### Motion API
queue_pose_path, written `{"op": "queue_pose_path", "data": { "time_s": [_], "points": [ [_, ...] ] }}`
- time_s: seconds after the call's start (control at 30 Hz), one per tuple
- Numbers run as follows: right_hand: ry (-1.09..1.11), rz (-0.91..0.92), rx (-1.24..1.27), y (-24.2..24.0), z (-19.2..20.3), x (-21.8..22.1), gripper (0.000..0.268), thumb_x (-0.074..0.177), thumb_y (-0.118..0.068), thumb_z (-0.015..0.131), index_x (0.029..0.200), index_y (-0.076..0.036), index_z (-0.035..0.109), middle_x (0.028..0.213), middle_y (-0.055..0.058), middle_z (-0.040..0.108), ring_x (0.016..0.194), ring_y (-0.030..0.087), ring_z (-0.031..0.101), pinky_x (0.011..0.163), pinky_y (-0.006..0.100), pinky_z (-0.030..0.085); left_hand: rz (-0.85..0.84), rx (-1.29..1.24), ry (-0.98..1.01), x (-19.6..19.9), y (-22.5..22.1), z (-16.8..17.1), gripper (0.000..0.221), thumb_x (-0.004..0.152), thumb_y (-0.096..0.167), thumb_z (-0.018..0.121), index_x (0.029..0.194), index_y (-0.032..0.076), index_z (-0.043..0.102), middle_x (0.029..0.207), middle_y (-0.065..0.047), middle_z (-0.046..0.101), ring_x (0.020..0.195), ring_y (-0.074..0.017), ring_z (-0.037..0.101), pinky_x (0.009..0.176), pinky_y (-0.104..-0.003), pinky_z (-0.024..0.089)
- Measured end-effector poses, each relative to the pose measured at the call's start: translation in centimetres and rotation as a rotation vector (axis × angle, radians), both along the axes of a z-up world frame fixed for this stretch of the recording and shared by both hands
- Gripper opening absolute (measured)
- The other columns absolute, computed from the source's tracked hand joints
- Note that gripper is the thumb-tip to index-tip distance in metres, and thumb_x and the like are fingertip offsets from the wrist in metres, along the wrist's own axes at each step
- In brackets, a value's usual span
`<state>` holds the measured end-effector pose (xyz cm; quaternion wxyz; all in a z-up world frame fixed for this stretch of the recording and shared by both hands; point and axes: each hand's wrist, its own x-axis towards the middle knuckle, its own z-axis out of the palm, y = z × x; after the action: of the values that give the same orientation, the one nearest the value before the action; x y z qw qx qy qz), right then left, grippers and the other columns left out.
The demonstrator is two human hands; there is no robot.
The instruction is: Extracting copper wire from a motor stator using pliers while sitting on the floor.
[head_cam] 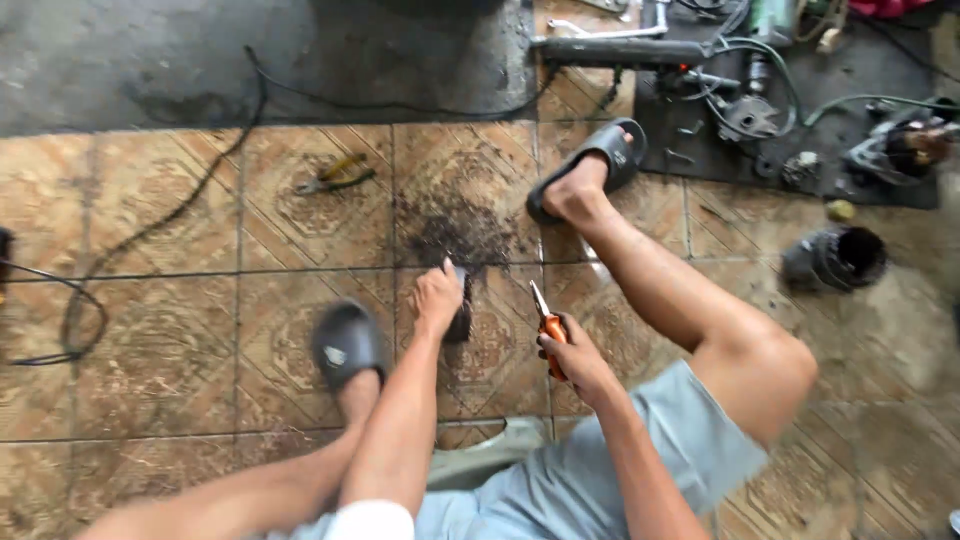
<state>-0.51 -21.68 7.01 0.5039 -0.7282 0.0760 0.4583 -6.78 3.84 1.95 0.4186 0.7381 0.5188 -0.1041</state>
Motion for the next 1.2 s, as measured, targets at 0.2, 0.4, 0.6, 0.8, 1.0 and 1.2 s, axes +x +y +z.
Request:
{"op": "queue_pose_path", "data": {
  "time_s": [0.2,0.4,0.6,0.8,1.0,1.2],
  "points": [
    [0.008,-0.132,-0.095,-4.1,3.2,-7.9,0.05,0.093,-0.013,0.067,0.141,-0.017,0.055,0.105,0.015,0.059,0.083,0.028,0.063,0.06,0.036,0.054,-0.18,0.025,0.046,1.8,2.9,-4.8,0.067,0.098,0.055,0.034,0.107,0.006,0.078,0.11,-0.021,0.075,0.115,-0.0431,0.067,0.098,-0.058,0.048],
    [0.04,-0.097,-0.067,2.4,6.1,-14.6,0.048,0.094,-0.015,0.064,0.141,-0.014,0.055,0.097,0.005,0.063,0.067,0.012,0.05,0.056,0.024,0.041,-0.332,-0.043,0.093,3.4,6.6,-4.0,0.058,0.097,0.051,0.045,0.117,0.003,0.072,0.126,-0.02,0.069,0.117,-0.0434,0.063,0.102,-0.054,0.046],
    [-0.118,0.293,-0.151,3.8,3.5,-19.8,0.051,0.092,-0.021,0.059,0.142,-0.02,0.049,0.117,0.006,0.07,0.098,0.021,0.067,0.088,0.032,0.053,-0.285,-0.106,0.132,2.9,5.9,-0.2,0.057,0.098,0.047,0.042,0.122,0.003,0.07,0.124,-0.022,0.068,0.114,-0.0431,0.064,0.1,-0.052,0.047],
    [-0.213,0.466,-0.387,1.0,-1.3,-15.4,0.05,0.093,-0.029,0.06,0.141,-0.019,0.048,0.112,0.011,0.072,0.092,0.031,0.071,0.079,0.044,0.056,-0.228,-0.024,0.019,2.3,5.6,-2.8,0.052,0.098,0.041,0.049,0.095,-0.004,0.074,0.099,-0.026,0.074,0.091,-0.0466,0.069,0.088,-0.054,0.05],
    [-0.404,0.71,-0.461,4.0,1.1,-5.2,0.054,0.096,-0.029,0.06,0.146,-0.012,0.048,0.109,0.03,0.068,0.106,0.052,0.068,0.089,0.059,0.055,-0.226,-0.033,0.116,1.2,6.5,2.9,0.064,0.095,0.059,0.044,0.112,0.007,0.077,0.118,-0.022,0.073,0.121,-0.0441,0.064,0.105,-0.055,0.046],
    [-0.196,0.207,-0.218,7.0,0.8,-3.0,0.06,0.09,-0.022,0.067,0.148,-0.015,0.052,0.117,0.026,0.065,0.109,0.041,0.066,0.089,0.05,0.053,-0.285,0.005,0.135,1.1,5.7,2.4,0.072,0.096,0.068,0.033,0.098,0.013,0.08,0.102,-0.018,0.077,0.111,-0.042,0.069,0.099,-0.053,0.051]
  ]
}}
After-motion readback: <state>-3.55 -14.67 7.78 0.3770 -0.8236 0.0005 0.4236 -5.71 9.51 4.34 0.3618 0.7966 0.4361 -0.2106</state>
